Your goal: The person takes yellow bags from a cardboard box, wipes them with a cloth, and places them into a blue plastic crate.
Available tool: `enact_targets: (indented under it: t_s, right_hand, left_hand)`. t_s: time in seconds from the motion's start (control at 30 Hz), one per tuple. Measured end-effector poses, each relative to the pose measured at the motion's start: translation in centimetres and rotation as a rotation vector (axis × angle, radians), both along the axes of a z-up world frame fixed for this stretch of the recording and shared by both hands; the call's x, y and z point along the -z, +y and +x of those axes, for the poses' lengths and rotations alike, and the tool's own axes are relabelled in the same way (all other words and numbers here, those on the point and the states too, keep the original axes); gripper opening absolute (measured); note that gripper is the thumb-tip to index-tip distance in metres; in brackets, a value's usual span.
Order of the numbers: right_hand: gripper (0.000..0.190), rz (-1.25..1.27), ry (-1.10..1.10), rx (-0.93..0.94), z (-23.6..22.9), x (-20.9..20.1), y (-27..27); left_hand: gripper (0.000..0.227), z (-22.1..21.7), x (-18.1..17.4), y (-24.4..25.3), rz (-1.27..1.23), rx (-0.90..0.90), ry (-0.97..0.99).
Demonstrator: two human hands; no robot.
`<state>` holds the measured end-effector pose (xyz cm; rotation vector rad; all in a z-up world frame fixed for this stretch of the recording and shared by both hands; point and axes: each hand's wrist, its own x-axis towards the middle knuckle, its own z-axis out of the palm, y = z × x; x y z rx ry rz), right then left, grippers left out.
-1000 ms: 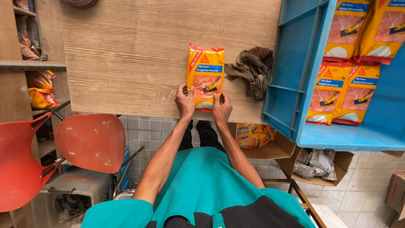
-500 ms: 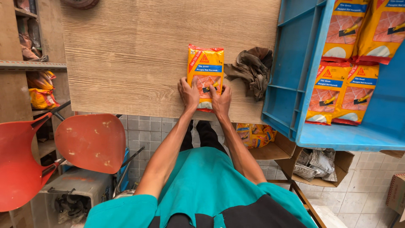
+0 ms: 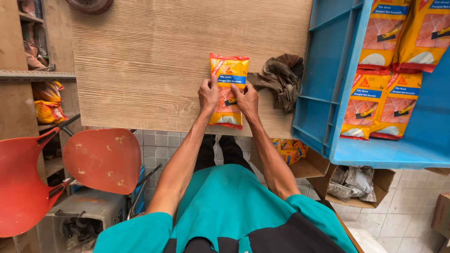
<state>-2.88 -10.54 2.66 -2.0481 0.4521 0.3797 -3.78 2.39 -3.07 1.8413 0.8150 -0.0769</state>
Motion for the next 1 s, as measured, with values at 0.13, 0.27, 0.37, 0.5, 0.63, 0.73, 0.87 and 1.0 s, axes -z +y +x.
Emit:
enact_targets:
  t_s: [0.13,0.27,0.37,0.5,0.63,0.73,0.87,1.0]
  right_hand:
    - [0.062,-0.067,0.096,0.044,0.7,0.7,0.4]
    - [0.068,-0.102,0.080,0.061,1.3,-0.6,1.4]
    - [0.068,-0.089,0.038,0.074,0.8,-2.3,1.6]
    - [0.067,-0.035,0.033,0.088,0.9,-0.5,1.0]
    - [0.061,-0.054,-0.067,0.130,3.2,0.0,1.9]
    - [0.062,-0.090,-0.092,0.127,3.4,0.7,1.4]
    - [0.067,-0.125,-0.050,0.066,5.9,3.0,0.7]
    - [0.064,-0.107,0.006,0.005,7.5,2.2,-0.3]
  left_hand:
    - [0.061,1.5,-1.5,-0.6,-0.031,0.014,0.176]
    - [0.064,2.0,1.0,-0.8,-0.023,0.054,0.187]
    - [0.066,1.6,-3.2,-1.0,-0.078,0.042,0.160]
    - [0.057,1.8,1.6,-0.7,-0.084,0.030,0.064]
    - [0.035,4.1,1.7,-0.7,0.069,-0.003,-0.063]
    - [0.038,4.0,-0.8,-1.0,0.058,-0.001,-0.092]
    - [0.050,6.4,5.4,0.2,0.050,-0.020,-0.089]
    - [0.048,7.7,3.1,0.7,0.002,-0.003,-0.071]
